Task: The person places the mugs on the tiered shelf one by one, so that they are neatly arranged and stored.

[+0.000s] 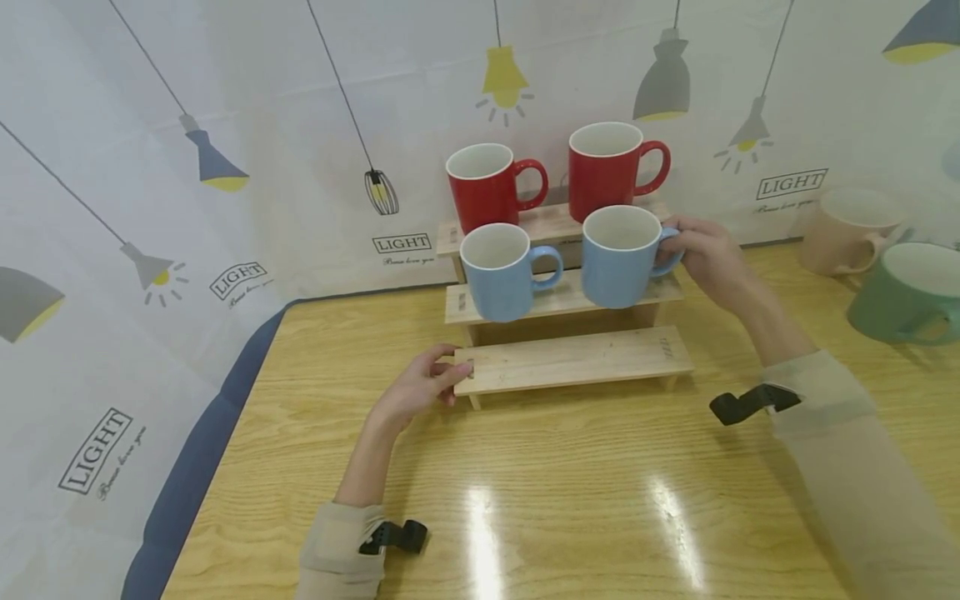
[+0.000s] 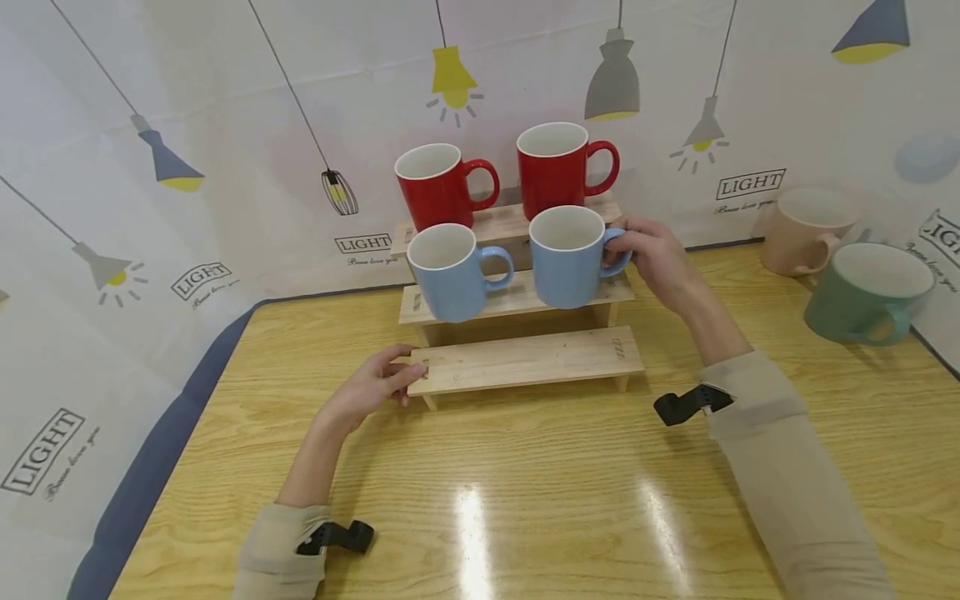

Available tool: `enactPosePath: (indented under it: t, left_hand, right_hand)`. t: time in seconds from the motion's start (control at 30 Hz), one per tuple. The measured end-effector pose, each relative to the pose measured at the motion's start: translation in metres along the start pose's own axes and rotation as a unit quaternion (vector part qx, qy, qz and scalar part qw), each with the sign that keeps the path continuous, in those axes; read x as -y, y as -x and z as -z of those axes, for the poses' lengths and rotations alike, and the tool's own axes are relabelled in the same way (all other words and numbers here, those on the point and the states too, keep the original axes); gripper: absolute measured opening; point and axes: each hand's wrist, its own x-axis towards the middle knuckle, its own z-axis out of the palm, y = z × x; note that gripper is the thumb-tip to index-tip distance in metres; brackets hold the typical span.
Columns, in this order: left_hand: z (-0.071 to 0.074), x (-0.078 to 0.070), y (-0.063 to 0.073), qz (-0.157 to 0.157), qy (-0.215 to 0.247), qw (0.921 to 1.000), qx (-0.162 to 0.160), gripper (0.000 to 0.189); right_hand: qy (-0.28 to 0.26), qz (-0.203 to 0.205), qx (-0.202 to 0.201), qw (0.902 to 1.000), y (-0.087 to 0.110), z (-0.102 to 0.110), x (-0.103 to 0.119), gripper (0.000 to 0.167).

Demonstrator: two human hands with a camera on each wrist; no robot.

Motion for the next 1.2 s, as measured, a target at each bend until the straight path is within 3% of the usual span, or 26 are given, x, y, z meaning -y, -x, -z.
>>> enactPosePath:
  t: [0.4, 0.5, 0.63, 0.8, 0.9, 1.0, 1.1, 1.2]
  left_hand:
    - [0.002, 0.001, 0.0, -0.005, -0.001, 1.0, 0.004, 0.063]
    - [0.002, 0.0, 0.0, -0.008, -0.004, 1.0, 0.004, 0.063]
    - [0.002, -0.001, -0.001, -0.008, -0.006, 1.0, 0.002, 0.063]
    - [0.003, 0.0, -0.001, -0.006, -0.002, 1.0, 0.0, 0.062]
    - [0.003, -0.001, -0.002, -0.007, -0.002, 1.0, 0.001, 0.063]
    - [0.002, -0.001, -0.003, -0.007, -0.003, 1.0, 0.003, 0.064]
    - [0.002, -0.002, -0.004, -0.007, -0.005, 1.0, 0.003, 0.065]
    - [0.001, -0.003, -0.004, -0.006, -0.006, 1.0, 0.001, 0.064]
  right_hand:
    - [0.094, 0.0, 0.011, 0.9955, 0.018, 0.024, 0.009, 0.037]
    - [0.114, 0.002, 0.001, 0.9935, 0.026, 0.032, 0.012, 0.037]
    - [0.101, 0.007, -0.014, 0.9947, 0.037, 0.043, 0.017, 0.034]
    - [0.168, 0.0, -0.057, 0.9842, 0.051, 0.057, 0.025, 0.033]
    - [0.168, 0.009, -0.076, 0.9828, 0.06, 0.068, 0.028, 0.031]
    - [0.128, 0.022, -0.089, 0.9875, 0.069, 0.079, 0.031, 0.03]
    - [0.124, 0.008, -0.113, 0.9857, 0.081, 0.09, 0.033, 0.029]
    - [0.078, 0.016, -0.143, 0.9865, 0.092, 0.102, 0.034, 0.027]
